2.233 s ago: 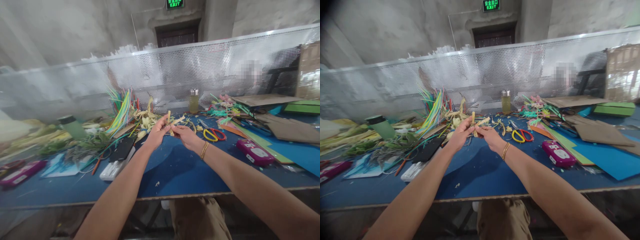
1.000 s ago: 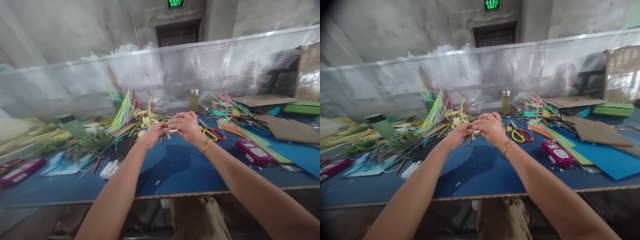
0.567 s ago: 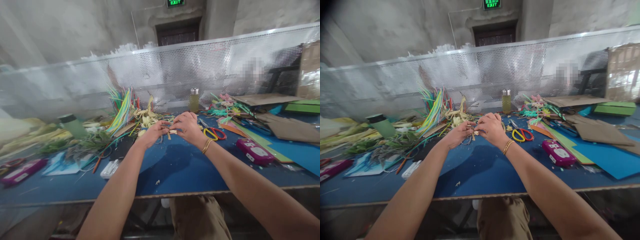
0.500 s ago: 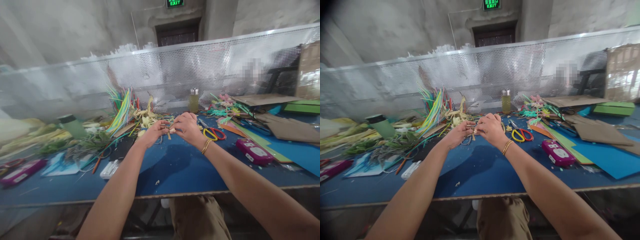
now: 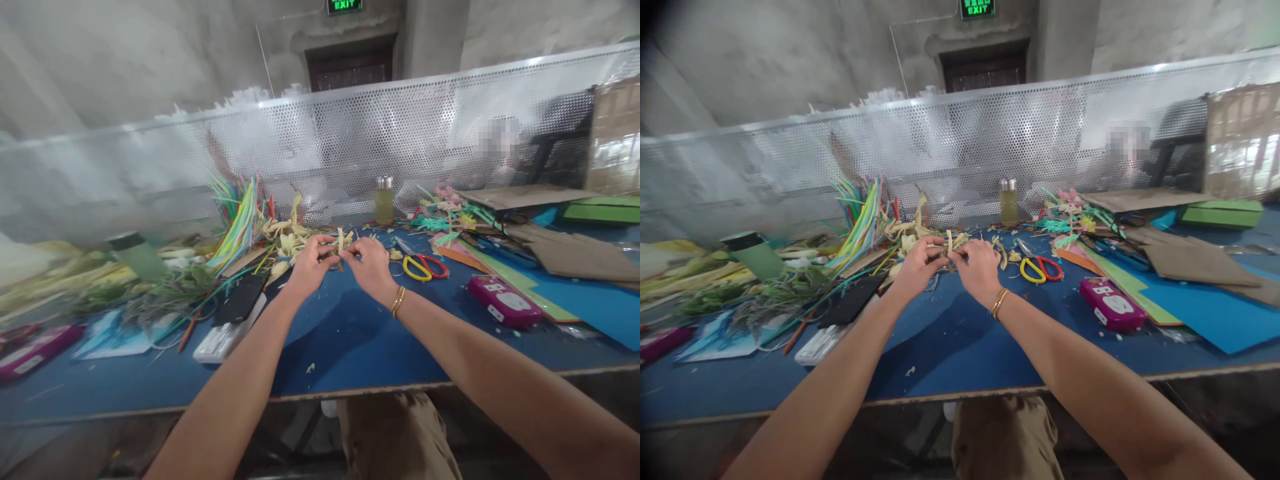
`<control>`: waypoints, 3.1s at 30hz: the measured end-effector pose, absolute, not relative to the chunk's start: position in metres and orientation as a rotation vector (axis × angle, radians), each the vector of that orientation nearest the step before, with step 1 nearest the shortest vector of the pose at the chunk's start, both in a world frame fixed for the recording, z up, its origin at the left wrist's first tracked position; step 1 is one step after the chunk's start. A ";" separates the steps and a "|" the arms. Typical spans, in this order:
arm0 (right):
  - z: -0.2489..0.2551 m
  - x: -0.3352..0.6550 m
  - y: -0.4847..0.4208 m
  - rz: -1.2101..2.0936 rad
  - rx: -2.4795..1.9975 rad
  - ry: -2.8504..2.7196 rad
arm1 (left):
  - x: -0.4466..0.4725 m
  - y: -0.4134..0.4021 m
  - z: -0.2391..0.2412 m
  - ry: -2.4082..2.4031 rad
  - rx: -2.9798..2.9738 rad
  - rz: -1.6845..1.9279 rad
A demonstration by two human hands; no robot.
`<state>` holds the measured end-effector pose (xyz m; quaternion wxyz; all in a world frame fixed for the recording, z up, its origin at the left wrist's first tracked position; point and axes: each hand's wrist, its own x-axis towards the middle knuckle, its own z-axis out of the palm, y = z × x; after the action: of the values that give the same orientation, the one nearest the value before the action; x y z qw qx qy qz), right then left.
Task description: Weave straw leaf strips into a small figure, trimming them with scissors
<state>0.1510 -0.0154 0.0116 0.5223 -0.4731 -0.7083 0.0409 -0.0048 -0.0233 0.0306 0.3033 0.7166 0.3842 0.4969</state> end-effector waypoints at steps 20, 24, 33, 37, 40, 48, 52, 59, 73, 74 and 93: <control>0.007 0.154 0.003 1.054 -0.708 -1.341 | -0.007 -0.020 0.025 0.983 1.909 1.508; 0.010 0.155 0.005 0.956 -0.689 -1.289 | -0.009 -0.015 0.021 1.184 1.806 1.604; 0.006 0.141 -0.003 0.941 -0.613 -1.316 | 0.009 -0.023 0.018 0.987 1.625 1.479; 0.003 0.146 -0.002 0.769 -0.698 -1.467 | 0.007 -0.019 0.015 0.959 1.494 1.506; 0.007 0.153 -0.006 0.403 -0.843 -1.656 | 0.003 -0.014 0.013 0.923 1.412 1.514; 0.020 0.157 -0.021 -0.101 -0.867 -1.881 | -0.008 -0.012 0.020 0.965 1.270 1.491; 0.016 0.157 -0.015 0.061 -0.820 -1.842 | -0.011 -0.013 0.025 0.941 1.256 1.452; 0.025 0.164 -0.021 -0.106 -0.755 -1.997 | -0.010 -0.014 0.023 0.954 1.274 1.406; 0.022 0.160 -0.019 0.008 -0.893 -1.835 | -0.003 -0.021 0.021 0.953 1.633 1.369; 0.022 0.160 -0.019 0.034 -0.893 -1.822 | -0.003 -0.021 0.021 0.949 1.638 1.371; 0.032 0.163 -0.028 -0.218 -0.568 -1.839 | -0.006 -0.034 0.031 1.246 2.345 1.716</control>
<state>0.1634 -0.0280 0.0316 0.5666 -0.2417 -0.7823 -0.0927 -0.0059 -0.0343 0.0312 -0.0101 0.7418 0.3939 0.5427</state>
